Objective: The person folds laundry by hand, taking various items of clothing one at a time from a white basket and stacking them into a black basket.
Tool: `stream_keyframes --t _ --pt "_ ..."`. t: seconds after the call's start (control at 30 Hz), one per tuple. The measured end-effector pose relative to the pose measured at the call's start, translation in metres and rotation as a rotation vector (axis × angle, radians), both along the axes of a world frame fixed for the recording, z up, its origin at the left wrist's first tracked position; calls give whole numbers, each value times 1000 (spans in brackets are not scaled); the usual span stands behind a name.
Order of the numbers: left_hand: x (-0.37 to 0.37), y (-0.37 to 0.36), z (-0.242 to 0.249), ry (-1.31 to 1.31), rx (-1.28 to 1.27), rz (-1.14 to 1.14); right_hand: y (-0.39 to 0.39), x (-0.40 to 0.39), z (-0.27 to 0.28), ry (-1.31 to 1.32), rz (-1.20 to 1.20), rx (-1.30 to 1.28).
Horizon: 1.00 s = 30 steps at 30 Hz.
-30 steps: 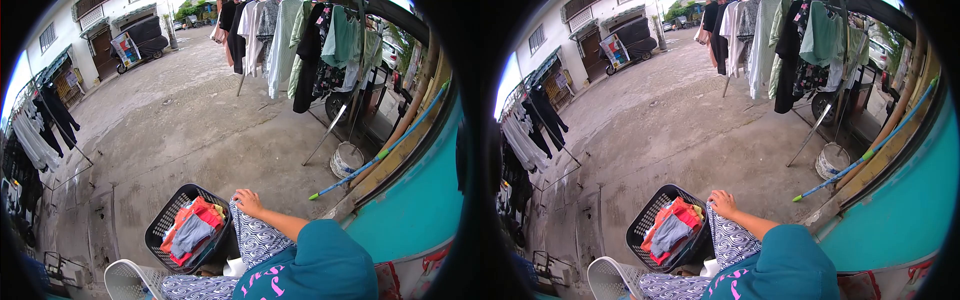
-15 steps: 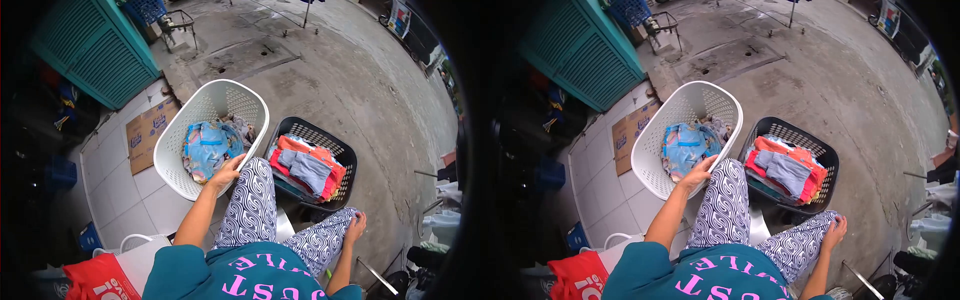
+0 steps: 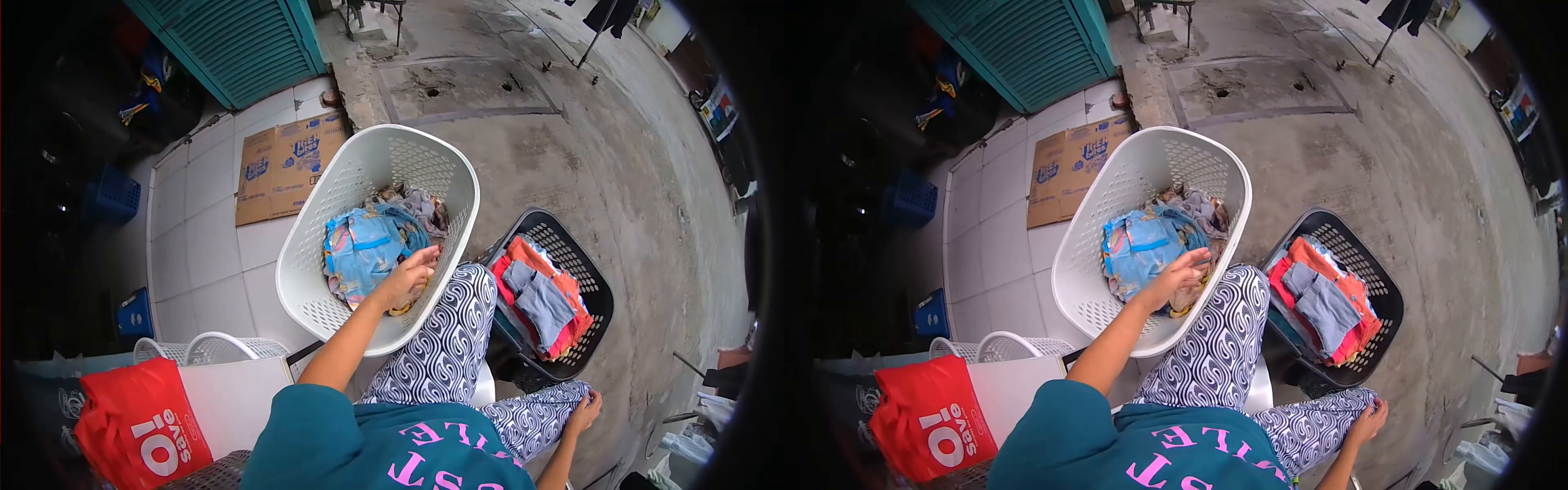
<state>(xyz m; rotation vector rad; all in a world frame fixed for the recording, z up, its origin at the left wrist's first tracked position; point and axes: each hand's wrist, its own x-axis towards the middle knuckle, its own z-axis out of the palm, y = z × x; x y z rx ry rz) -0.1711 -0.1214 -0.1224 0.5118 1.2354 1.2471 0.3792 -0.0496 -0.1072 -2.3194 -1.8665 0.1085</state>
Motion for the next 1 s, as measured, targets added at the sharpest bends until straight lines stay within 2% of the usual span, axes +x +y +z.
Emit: stream_keyframes --t 0.03,0.1,0.17,0.2,0.27,0.37,0.43,0.47,0.5,0.57,0.6,0.63,0.67,0.7,0.77,0.83,0.9,1.0 --pt "-11 -1 -16 247 -21 70 -3 5 -3 6 6 7" --pt "-36 -8 -31 1435 -280 -78 -4 -3 2 21 -21 1" --pt "-64 -16 -71 1668 -438 -125 -5 -8 5 46 -49 2" --pt "-76 -18 -86 1676 -429 -119 -4 -8 5 36 -49 -14" --pt "-90 -27 -111 1885 -419 -88 -2 -5 4 28 -49 -26" --pt "-103 -30 -128 1853 -441 -114 -2 -13 8 -11 -36 -40" --pt "-107 -24 -115 1795 -490 -184 -8 -47 26 -234 214 236" --pt "-107 -20 -107 1729 -543 -258 -9 -61 28 -233 208 237" --pt "-106 -17 -100 1732 -537 -261 -8 -75 29 -112 301 262" --pt "-106 -9 -85 1583 -415 -22 -4 -107 29 133 439 273" --pt "-106 -2 -72 1588 -412 -24 -3 -125 28 256 480 260" --pt "-107 8 -56 1378 -331 109 -3 -143 27 463 509 212" --pt "-107 18 -37 1163 -251 231 -2 -167 31 755 498 152" --pt "-106 27 -15 1170 -244 226 1 -185 41 657 632 141" --pt "-100 46 36 1097 102 316 11 -225 64 922 716 -28" --pt "-84 61 99 1231 376 251 25 -263 87 1010 809 -90" --pt "-50 69 179 1088 343 127 40 -303 114 1019 929 -89" --pt "-1 75 263 1036 490 51 50 -355 148 1047 1144 -57"
